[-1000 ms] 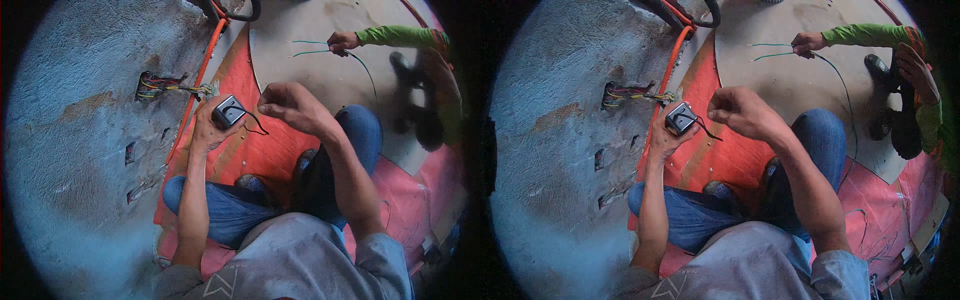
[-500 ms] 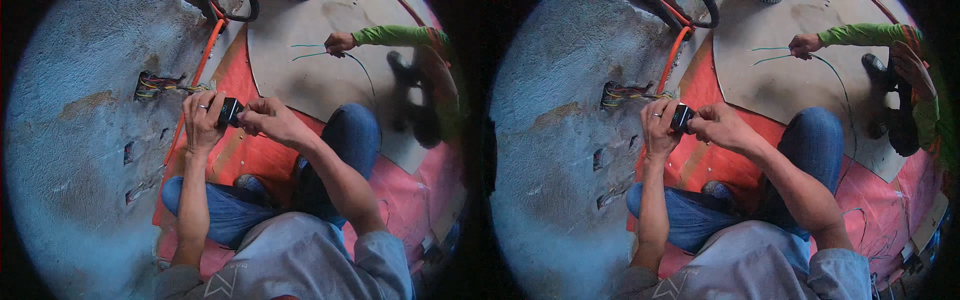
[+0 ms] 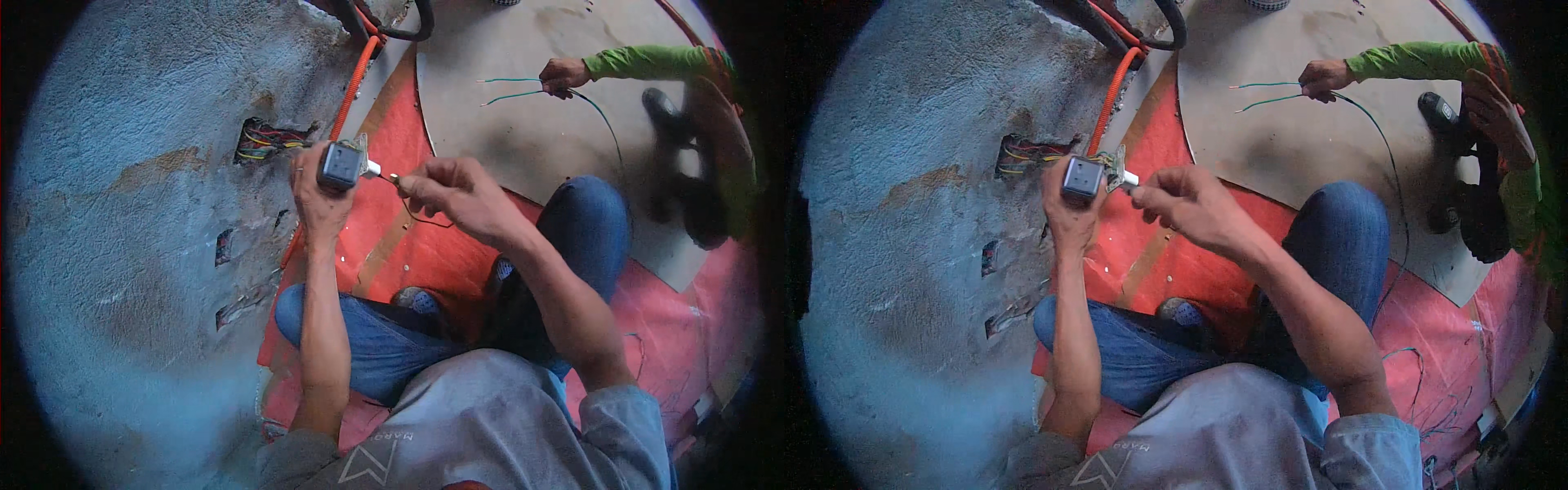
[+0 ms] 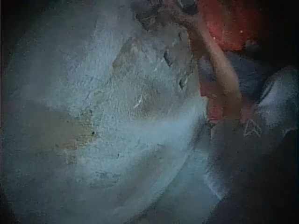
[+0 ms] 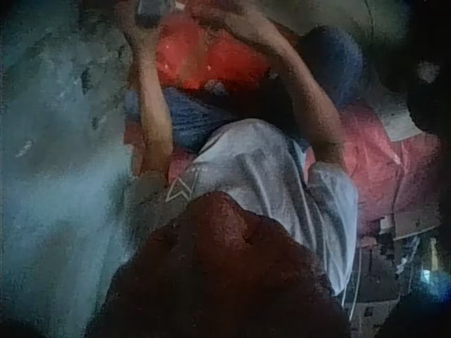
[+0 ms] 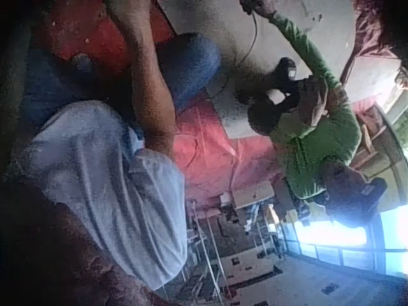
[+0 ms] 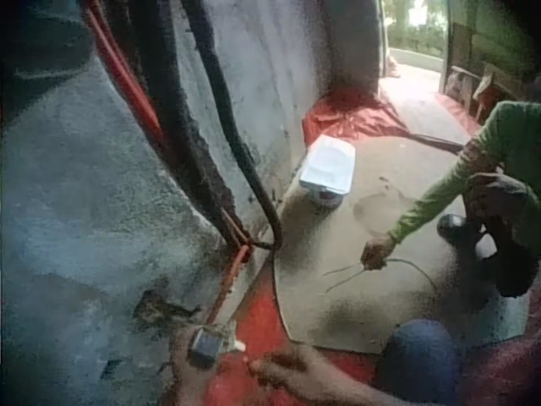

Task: The person wires an electrical outlet by hand while sitting on the floor, connecting wires to the back of the receptacle and tucking the assembly into a wall box.

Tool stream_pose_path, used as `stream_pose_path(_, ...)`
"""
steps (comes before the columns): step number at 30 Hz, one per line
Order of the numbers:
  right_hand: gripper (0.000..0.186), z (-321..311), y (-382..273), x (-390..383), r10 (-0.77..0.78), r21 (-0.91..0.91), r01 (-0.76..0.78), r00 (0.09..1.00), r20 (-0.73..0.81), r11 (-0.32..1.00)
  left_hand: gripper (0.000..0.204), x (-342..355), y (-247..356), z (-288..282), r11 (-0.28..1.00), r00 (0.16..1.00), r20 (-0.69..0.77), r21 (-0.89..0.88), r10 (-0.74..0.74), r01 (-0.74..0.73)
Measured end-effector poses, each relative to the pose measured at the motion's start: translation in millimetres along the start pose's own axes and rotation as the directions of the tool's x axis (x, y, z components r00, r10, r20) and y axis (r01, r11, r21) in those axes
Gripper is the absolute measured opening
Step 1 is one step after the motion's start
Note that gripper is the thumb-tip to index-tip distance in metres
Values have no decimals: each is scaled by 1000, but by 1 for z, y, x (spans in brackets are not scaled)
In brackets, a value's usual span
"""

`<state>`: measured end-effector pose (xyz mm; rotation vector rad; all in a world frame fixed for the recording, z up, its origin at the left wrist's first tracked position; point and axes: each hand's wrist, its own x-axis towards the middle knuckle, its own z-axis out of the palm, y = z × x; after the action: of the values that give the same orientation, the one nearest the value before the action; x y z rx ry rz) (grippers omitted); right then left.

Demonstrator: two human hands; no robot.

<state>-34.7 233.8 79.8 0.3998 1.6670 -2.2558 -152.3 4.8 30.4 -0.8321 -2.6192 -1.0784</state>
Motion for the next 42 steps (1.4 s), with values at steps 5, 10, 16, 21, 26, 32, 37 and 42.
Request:
stream_pose_path(5,32,8,4,9,66,9,-66,997,29,998,61,-2,5,6,999,991,128,-24,47,-45)
stream_pose_path(10,33,14,8,10,9,8,-9,1000,2,1000,63,-2,7,8,995,982,160,-2,102,-103)
stream_pose_path(16,34,12,14,15,3,-19,-3,1000,-3,1000,65,-1,14,9,991,978,163,0,130,-132)
stream_pose_path(21,33,11,23,18,28,-10,-28,1000,-5,1000,66,1,18,6,979,969,179,81,173,-189)
stream_pose_path(26,30,9,26,20,118,-51,-118,993,-2,992,64,0,20,6,936,946,203,196,252,-291)
stream_pose_path(32,28,7,40,28,186,-82,-189,982,-35,979,60,1,23,8,867,910,266,308,318,-392)
stream_pose_path(37,29,8,54,35,121,-175,-132,990,-75,976,58,-2,28,14,859,918,273,350,289,-374)
stream_pose_path(42,33,4,48,41,124,-126,-127,992,-29,984,59,-6,20,13,856,926,293,386,240,-344)
